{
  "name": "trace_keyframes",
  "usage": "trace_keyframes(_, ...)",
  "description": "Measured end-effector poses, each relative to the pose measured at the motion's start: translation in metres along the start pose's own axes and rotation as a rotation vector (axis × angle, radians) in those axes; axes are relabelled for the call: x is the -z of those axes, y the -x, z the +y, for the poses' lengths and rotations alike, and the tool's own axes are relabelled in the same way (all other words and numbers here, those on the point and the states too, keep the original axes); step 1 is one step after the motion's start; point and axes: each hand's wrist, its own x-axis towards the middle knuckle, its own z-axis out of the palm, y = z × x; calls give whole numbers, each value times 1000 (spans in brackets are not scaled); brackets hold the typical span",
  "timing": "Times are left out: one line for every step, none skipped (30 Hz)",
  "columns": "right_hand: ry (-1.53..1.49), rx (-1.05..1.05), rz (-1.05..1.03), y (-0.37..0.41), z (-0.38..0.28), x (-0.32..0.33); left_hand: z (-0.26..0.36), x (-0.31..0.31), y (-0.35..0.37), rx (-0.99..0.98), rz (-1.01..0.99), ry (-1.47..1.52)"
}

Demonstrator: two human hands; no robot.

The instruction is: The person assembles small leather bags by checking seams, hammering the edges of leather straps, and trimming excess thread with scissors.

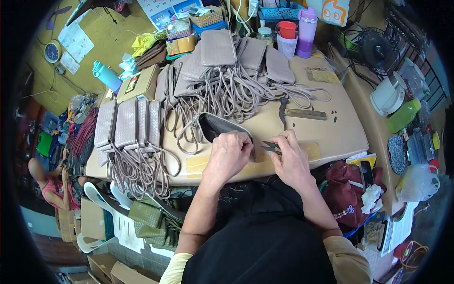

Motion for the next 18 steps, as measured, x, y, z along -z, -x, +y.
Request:
trace_keyframes(-1,3,1,1,-1,0,-2,1,-4,-1,3,-2)
trace_keyframes(1,-5,-24,2,-2,0,-5,1,-8,69,-78,59)
trace_keyframes(2,-14,-49,2,-3,1,-8,0,-10,139,-159,121)
trace_keyframes(3,-12,-46,2,-5,0,-13,-2,-12,137,-157,119)
trace_keyframes(1,-15,-42,2,-6,0,-20,-6,-13,251,-191,355)
trace_keyframes(0,-20,-38,2,-7,-1,-27,-8,-13,365,-225,590)
trace_keyframes(0,-21,-33,1,-8,-1,-32,-10,-13,399,-259,664)
trace_keyframes(-19,-37,-24,0,-8,-1,-36,-13,-12,397,-261,663)
trace_keyframes(-38,-54,-17,0,-8,-2,-39,-16,-10,410,-210,783)
trace_keyframes(-39,-55,-17,-1,-5,-4,-41,-18,-7,423,-159,903)
trace_keyframes(-119,-53,-4,-2,1,-10,-42,-18,-5,423,-159,902)
trace_keyframes(-199,-52,10,-2,8,-17,-43,-19,-3,389,-144,911)
trace_keyframes(-197,-54,11,-1,14,-27,-43,-21,-1,353,-130,922)
trace_keyframes(-284,-99,-5,-2,20,-40,-41,-21,0,352,-132,924)
trace_keyframes(-372,-142,-20,-2,24,-50,-39,-21,0,324,-130,858)
trace_keyframes(-372,-143,-19,-2,27,-59,-37,-20,1,297,-128,792)
trace_keyframes(-415,-164,31,-1,28,-67,-32,-16,1,296,-127,791)
trace_keyframes(-458,-183,83,-2,27,-71,-25,-11,0,290,-149,631)
